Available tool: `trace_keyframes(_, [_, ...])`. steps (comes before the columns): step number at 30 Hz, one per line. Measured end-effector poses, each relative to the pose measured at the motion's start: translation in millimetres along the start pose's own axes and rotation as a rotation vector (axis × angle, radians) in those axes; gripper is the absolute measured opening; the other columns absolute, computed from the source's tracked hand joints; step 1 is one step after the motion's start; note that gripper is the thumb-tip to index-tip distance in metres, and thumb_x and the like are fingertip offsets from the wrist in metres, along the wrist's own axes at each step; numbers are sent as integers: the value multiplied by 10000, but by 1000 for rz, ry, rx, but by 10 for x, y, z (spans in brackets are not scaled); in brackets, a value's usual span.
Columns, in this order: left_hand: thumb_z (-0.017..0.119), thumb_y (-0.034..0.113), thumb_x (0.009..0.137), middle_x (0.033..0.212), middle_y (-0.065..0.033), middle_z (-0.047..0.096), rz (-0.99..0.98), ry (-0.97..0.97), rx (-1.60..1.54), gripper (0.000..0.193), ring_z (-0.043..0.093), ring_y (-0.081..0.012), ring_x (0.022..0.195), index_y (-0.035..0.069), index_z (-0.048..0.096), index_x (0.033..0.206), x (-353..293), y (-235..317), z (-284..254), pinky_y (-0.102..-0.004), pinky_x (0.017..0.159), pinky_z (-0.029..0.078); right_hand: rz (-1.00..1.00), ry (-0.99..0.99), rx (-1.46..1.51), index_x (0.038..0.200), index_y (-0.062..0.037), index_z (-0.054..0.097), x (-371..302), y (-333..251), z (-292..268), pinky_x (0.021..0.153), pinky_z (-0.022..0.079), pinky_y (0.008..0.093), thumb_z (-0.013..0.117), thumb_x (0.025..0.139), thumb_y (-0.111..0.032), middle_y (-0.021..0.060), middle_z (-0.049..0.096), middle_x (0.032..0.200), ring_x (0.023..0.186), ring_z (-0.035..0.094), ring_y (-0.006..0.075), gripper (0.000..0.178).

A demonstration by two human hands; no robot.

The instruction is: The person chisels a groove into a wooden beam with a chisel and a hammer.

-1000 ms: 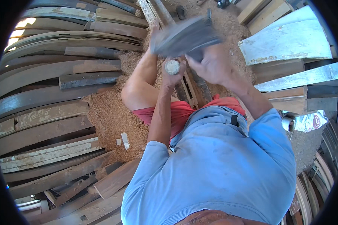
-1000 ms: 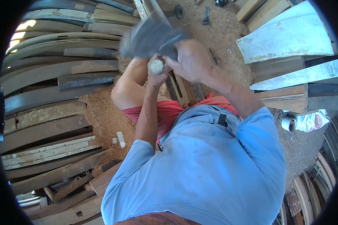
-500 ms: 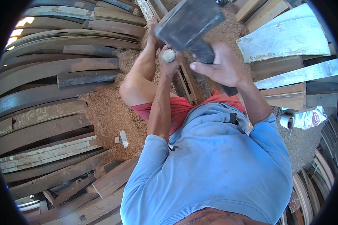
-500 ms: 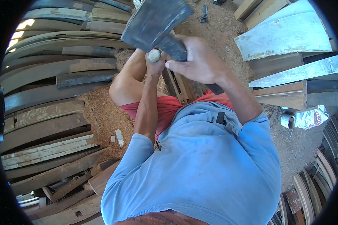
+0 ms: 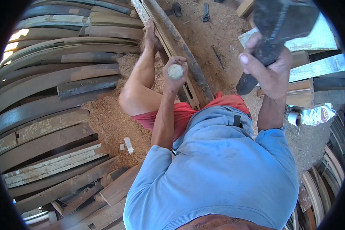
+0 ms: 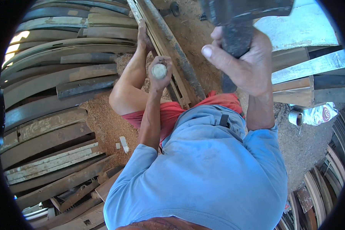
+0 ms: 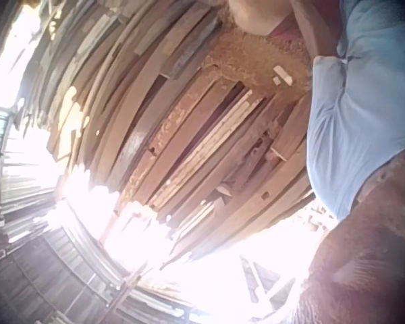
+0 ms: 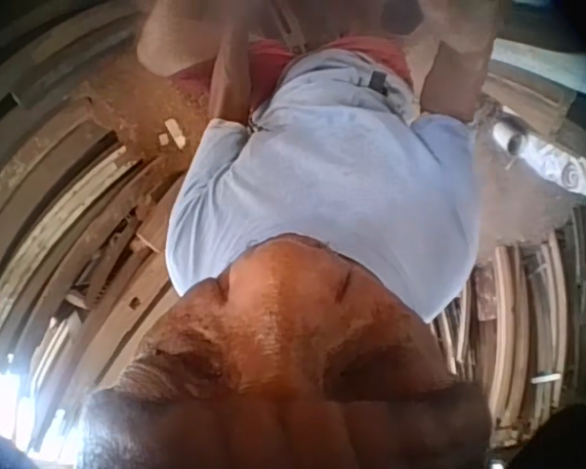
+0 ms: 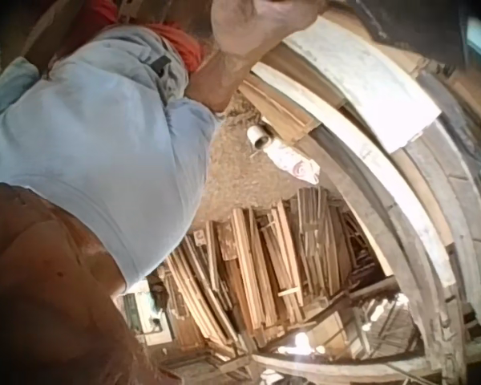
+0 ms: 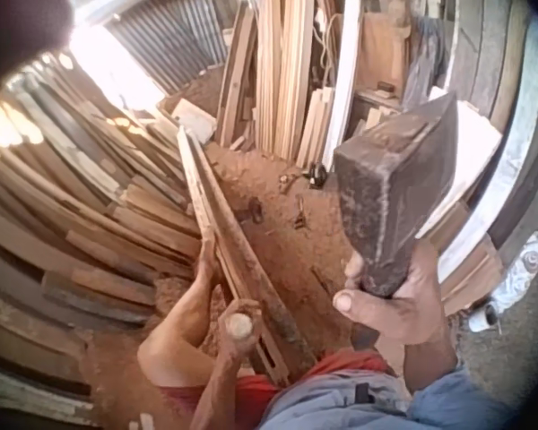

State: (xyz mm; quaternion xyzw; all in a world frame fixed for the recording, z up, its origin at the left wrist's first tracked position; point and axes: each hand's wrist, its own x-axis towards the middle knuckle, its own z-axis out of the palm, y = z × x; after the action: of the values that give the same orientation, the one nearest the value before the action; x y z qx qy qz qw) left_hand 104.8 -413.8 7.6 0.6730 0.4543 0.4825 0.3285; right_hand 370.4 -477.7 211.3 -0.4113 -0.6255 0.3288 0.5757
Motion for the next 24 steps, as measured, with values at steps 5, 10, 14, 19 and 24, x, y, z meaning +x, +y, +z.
trace_keyframes(5, [681,11,879,775,14,623,-251,68,-219,122,580,-40,677,38,642,991,391,-68,1,-210,619,472,-74,74,28,1075,31,589,32,-12,-125,559,492,255,714,853,31,88,640,746,615,600,113,255])
trace_keyframes(10, [695,37,879,802,6,643,-176,64,-100,132,598,-58,650,38,635,997,286,-133,-78,-224,590,499,-75,114,87,1085,33,588,84,-2,-111,580,504,279,705,853,44,99,638,752,622,610,136,260])
trace_keyframes(14, [664,30,897,720,7,594,-79,18,-101,101,592,-63,581,15,622,988,268,519,-9,-227,518,497,-100,150,131,1088,34,588,76,95,-157,598,511,295,701,860,48,104,638,763,634,615,145,254])
trace_keyframes(19, [665,34,899,764,5,627,-233,-6,-184,79,593,-51,618,23,636,972,249,408,-26,-223,525,500,-111,186,169,1079,31,599,95,40,-123,602,512,303,699,866,49,106,640,768,631,613,152,236])
trace_keyframes(24, [700,13,857,808,0,655,-218,-42,-178,120,618,-64,728,33,640,958,266,473,138,-236,673,512,-69,268,54,1062,20,613,93,-12,-107,610,514,300,722,863,28,99,650,774,640,617,143,227])
